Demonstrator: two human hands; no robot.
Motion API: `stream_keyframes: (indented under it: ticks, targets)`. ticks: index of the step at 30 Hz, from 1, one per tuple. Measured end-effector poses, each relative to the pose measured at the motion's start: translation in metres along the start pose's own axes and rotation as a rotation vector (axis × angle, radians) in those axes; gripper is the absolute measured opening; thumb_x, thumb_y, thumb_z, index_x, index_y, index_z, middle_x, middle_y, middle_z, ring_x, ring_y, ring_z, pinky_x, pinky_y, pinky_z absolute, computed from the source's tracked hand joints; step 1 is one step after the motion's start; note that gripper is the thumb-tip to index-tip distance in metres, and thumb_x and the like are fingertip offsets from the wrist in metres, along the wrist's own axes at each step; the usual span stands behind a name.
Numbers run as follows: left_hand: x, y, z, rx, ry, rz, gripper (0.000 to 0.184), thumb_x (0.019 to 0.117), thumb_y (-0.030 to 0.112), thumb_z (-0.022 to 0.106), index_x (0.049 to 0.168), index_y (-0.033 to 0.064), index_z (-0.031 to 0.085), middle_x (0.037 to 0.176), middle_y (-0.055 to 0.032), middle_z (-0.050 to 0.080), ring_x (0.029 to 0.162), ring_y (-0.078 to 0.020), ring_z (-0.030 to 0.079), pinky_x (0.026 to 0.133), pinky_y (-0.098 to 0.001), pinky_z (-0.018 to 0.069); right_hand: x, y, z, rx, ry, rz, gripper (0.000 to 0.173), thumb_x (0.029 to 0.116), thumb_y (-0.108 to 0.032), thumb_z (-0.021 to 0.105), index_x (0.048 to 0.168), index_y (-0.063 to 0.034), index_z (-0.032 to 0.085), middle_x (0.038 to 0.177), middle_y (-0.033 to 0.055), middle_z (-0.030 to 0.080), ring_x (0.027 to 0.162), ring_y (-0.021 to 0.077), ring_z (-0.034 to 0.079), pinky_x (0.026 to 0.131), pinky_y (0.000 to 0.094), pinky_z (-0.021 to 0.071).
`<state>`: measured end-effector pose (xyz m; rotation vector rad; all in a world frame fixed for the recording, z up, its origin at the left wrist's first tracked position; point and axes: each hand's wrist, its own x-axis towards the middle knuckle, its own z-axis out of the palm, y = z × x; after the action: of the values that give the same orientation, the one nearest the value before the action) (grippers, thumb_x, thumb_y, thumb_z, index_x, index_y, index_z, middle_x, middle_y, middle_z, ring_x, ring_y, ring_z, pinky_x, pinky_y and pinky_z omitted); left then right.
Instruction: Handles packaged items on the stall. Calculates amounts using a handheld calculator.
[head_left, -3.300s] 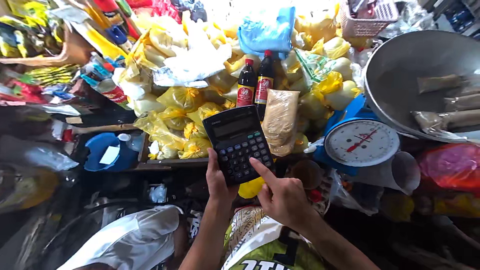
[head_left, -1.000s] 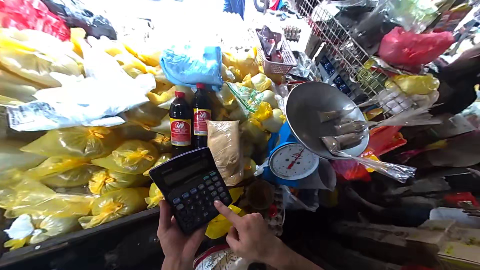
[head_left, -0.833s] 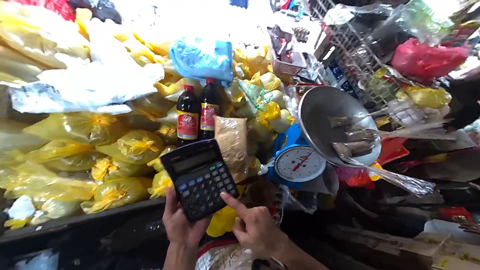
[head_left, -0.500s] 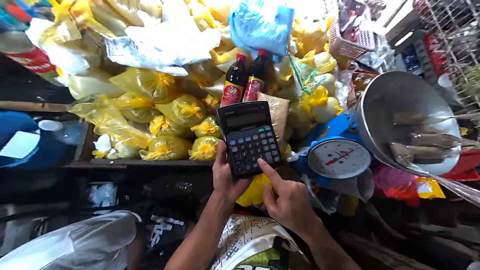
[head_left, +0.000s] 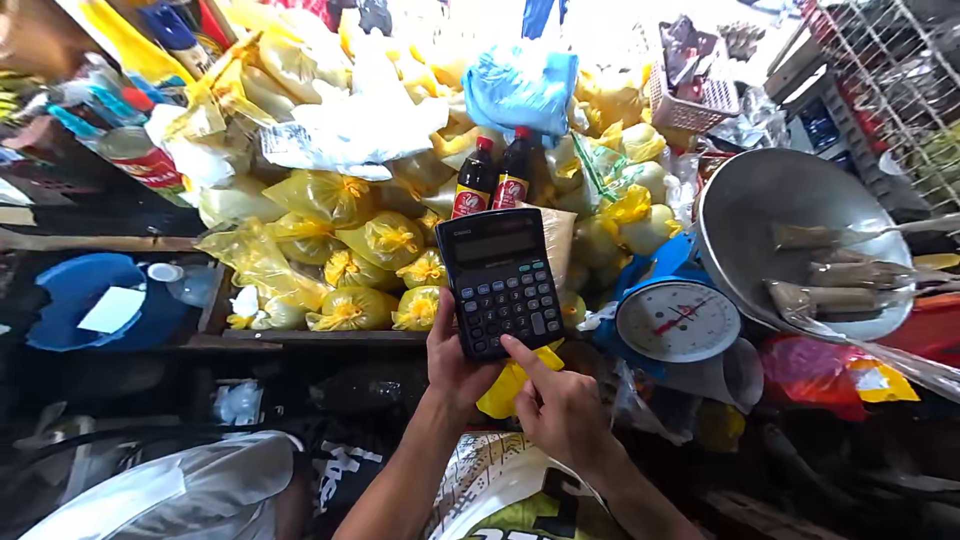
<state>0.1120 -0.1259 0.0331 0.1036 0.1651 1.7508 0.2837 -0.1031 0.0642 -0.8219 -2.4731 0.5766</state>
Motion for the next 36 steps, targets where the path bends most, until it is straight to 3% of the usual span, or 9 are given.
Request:
stream_keyframes:
  ticks: [6,10,17,22,26,36]
  targets:
    - [-0.004,0.002,0.0,-0.011,-0.044,-0.002,0.072,0.0993,0.07,0.035,0.138,0.0126,0.058,0.133,-0.0177,0.063,0.122,-0.0301,0.063,0.103,-0.054,0.0505,-0.003,-0.005,-0.019,0.044,0.143,-0.009,0.05,0.0932,-0.013,0.055,0.143,-0.0085,0.061,0.056,-0.0041,0.053,0.046,0.0101,0.046,0.043,0.032,0.0405]
    - [-0.009,0.004,0.0,-0.046,-0.032,-0.003,0.073,0.099,0.07,0.036,0.136,0.0116,0.059,0.131,-0.0194,0.064,0.121,-0.032,0.063,0.103,-0.0552,0.0508,-0.003,0.003,-0.009,-0.048,0.169,0.017,0.051,0.0916,-0.015,0.054,0.141,-0.0107,0.063,0.054,-0.0041,0.052,0.043,0.0113,0.046,0.041,0.0332,0.0387]
    - [-0.031,0.021,-0.004,-0.074,-0.08,0.044,0.069,0.0983,0.066,0.043,0.133,0.0096,0.062,0.131,-0.0207,0.064,0.122,-0.0341,0.063,0.104,-0.0565,0.0499,-0.005,0.0,0.013,-0.011,0.086,-0.022,0.055,0.0915,-0.015,0.054,0.146,-0.0135,0.059,0.052,-0.0053,0.049,0.042,0.012,0.045,0.04,0.0342,0.0382]
    - [-0.042,0.034,-0.004,-0.031,-0.006,0.147,0.069,0.0996,0.066,0.039,0.131,0.0094,0.063,0.128,-0.0201,0.066,0.119,-0.0331,0.065,0.102,-0.056,0.0511,0.002,-0.008,0.018,0.044,-0.032,-0.034,0.062,0.0908,-0.016,0.055,0.152,-0.0171,0.052,0.054,-0.0055,0.05,0.043,0.0134,0.047,0.041,0.0368,0.0405]
    - [-0.047,0.038,0.001,0.042,0.059,0.209,0.069,0.1003,0.068,0.036,0.132,0.0125,0.062,0.127,-0.0174,0.067,0.117,-0.0305,0.065,0.101,-0.0549,0.0523,0.014,-0.023,0.008,0.06,-0.064,-0.064,0.058,0.094,-0.02,0.054,0.152,-0.0161,0.053,0.054,-0.005,0.051,0.043,0.0127,0.046,0.041,0.0363,0.0399]
    - [-0.055,0.041,0.006,0.173,0.003,0.205,0.07,0.1001,0.068,0.037,0.135,0.0127,0.061,0.127,-0.0165,0.066,0.117,-0.0275,0.066,0.101,-0.0521,0.0521,0.031,-0.042,0.001,0.006,-0.127,-0.109,0.068,0.0873,-0.019,0.057,0.155,-0.0167,0.049,0.05,-0.0063,0.046,0.042,0.0131,0.043,0.042,0.0361,0.0374]
